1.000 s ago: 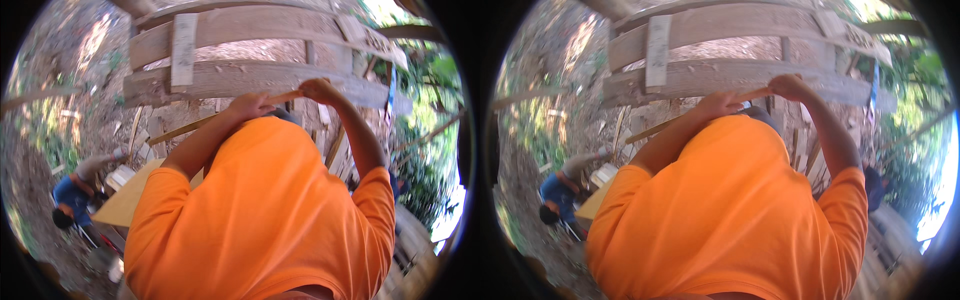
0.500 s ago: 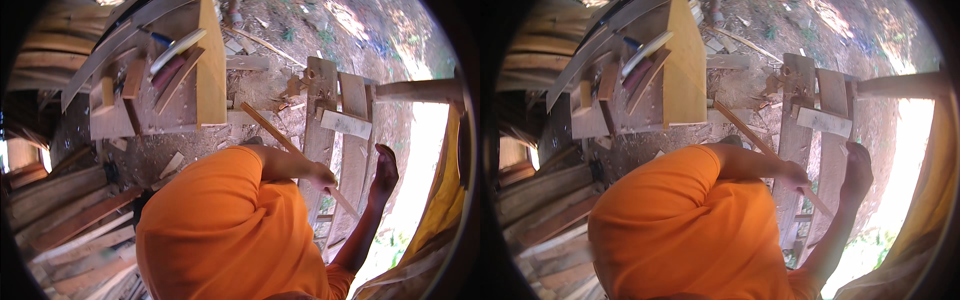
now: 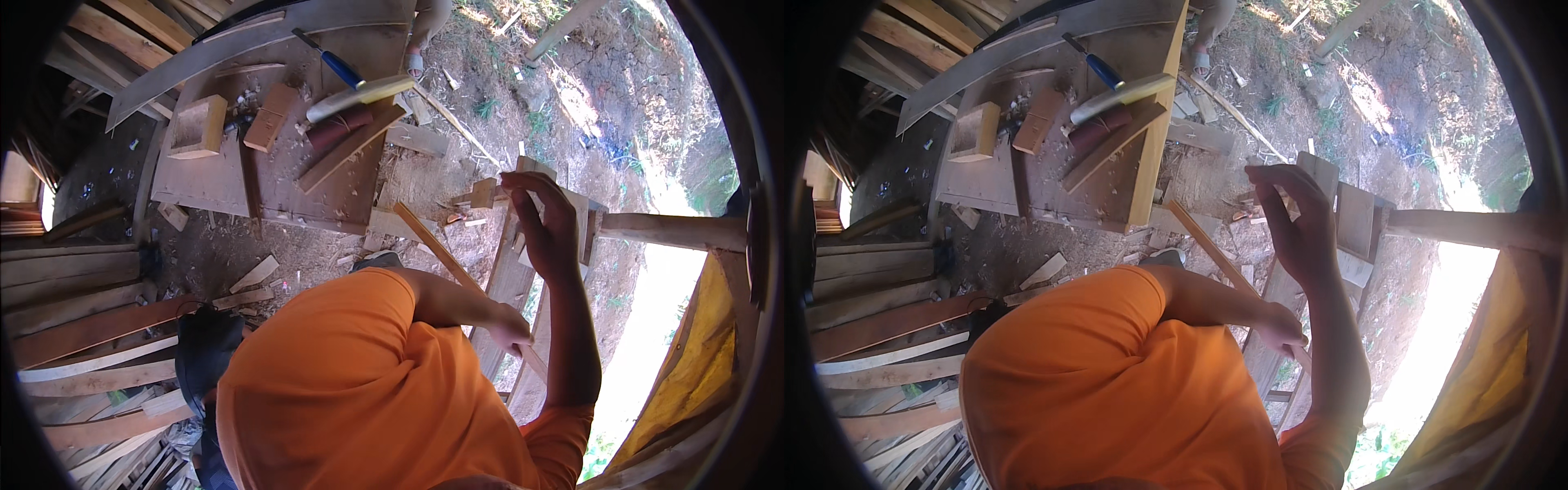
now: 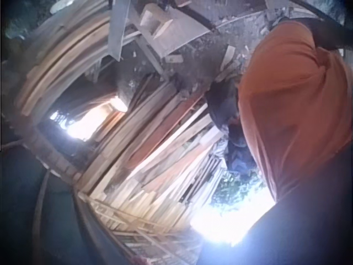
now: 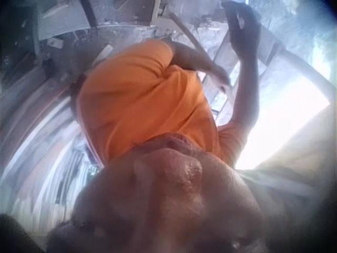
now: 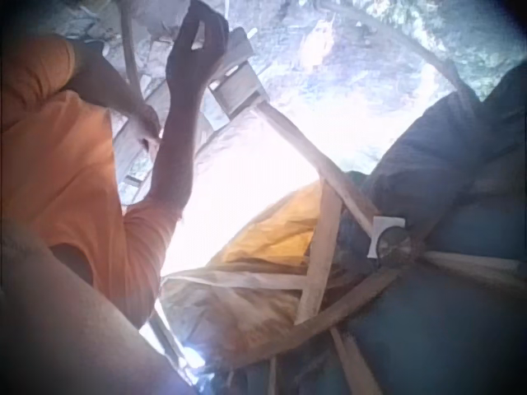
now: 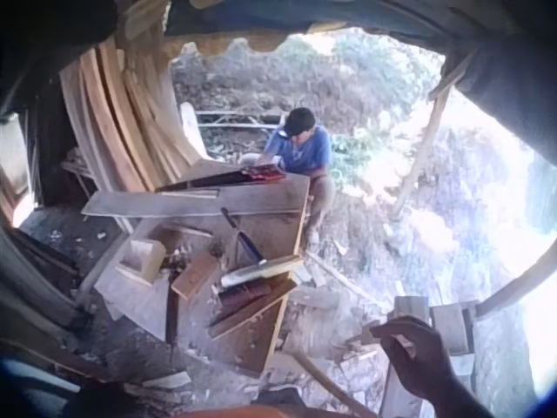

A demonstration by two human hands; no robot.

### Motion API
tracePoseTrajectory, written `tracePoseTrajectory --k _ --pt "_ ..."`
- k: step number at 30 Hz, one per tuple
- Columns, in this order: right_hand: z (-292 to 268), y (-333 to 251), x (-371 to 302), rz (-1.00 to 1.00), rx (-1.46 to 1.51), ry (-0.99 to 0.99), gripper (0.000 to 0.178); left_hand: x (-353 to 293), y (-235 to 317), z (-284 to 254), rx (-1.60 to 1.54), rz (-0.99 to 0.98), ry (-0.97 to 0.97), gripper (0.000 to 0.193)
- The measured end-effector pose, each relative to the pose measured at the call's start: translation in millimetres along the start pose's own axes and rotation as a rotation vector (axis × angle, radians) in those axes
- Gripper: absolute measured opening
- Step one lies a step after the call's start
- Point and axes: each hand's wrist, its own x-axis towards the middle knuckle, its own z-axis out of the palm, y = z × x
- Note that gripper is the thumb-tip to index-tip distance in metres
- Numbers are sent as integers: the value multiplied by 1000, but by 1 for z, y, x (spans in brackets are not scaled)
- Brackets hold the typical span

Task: The person saws a thin piece of wood after handling several wooden slats and arranging them in a wooden frame. They hold the wood steady on a support and use a hand saw to cut through it.

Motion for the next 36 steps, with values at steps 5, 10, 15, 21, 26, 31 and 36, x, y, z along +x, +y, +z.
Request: tracePoseTrajectory --k 5,10,15,21,26,31,36 --pt "33 -16 80 -19 -144 -164 22 8 -10 -34 54 189 64 43" --pt "74 -13 190 -8 -218 -225 36 33 -22 -90 216 328 140 46" --pt "94 26 316 -72 -456 -215 51 15 -44 -173 285 396 331 43" --pt "119 69 407 27 -576 -200 48 -44 -98 -223 264 289 631 41" --pt "157 89 457 -47 -566 -155 41 -44 -154 -221 249 222 790 40" --pt "171 110 461 -456 -295 69 24 -61 -156 -222 189 62 702 41" --pt "198 56 437 -624 -97 82 12 -69 -156 -243 170 -29 644 42"
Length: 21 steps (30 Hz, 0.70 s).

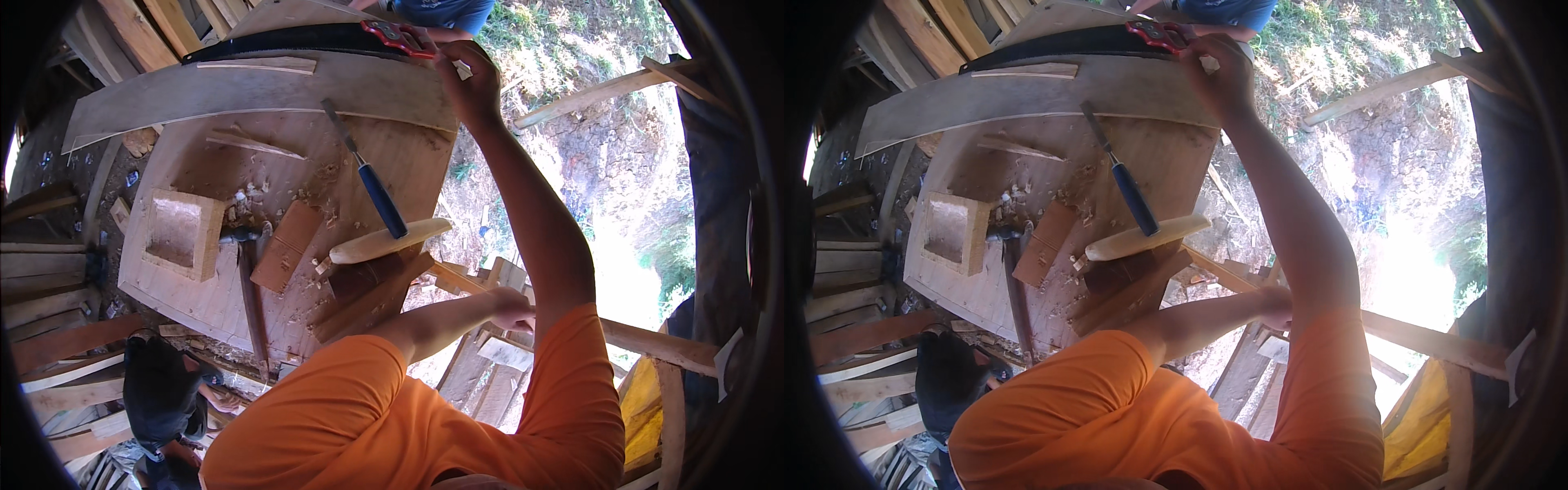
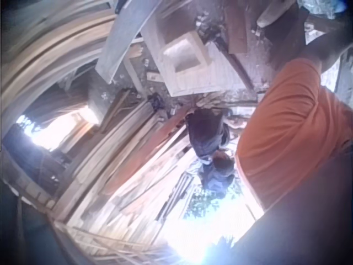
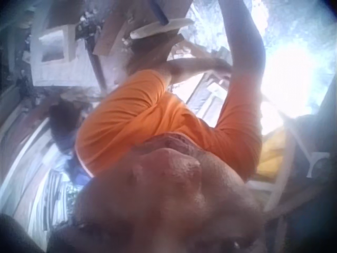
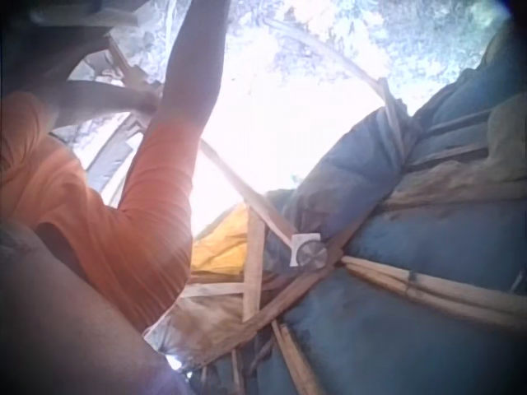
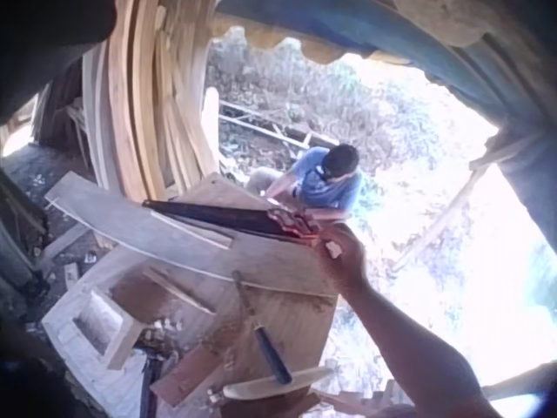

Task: The person saws a thin piece of wood after handling several wooden slats and arranging them in a wooden frame. They hold the wood steady on a support and use a hand saw to cut through it.

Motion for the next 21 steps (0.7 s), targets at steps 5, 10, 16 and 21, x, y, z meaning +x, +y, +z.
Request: tracePoseTrajectory --k 5,10,16,21 --pt "3 10 11 -65 45 18 15 10 0 -1 -46 -13 30 38" --pt "24 59 26 158 -114 -145 37 24 -15 16 -70 16 137 31" --pt "52 135 52 617 -493 -345 68 31 -24 33 -120 108 234 37" --pt "63 124 75 588 -326 -500 71 42 -51 56 5 -4 392 39"
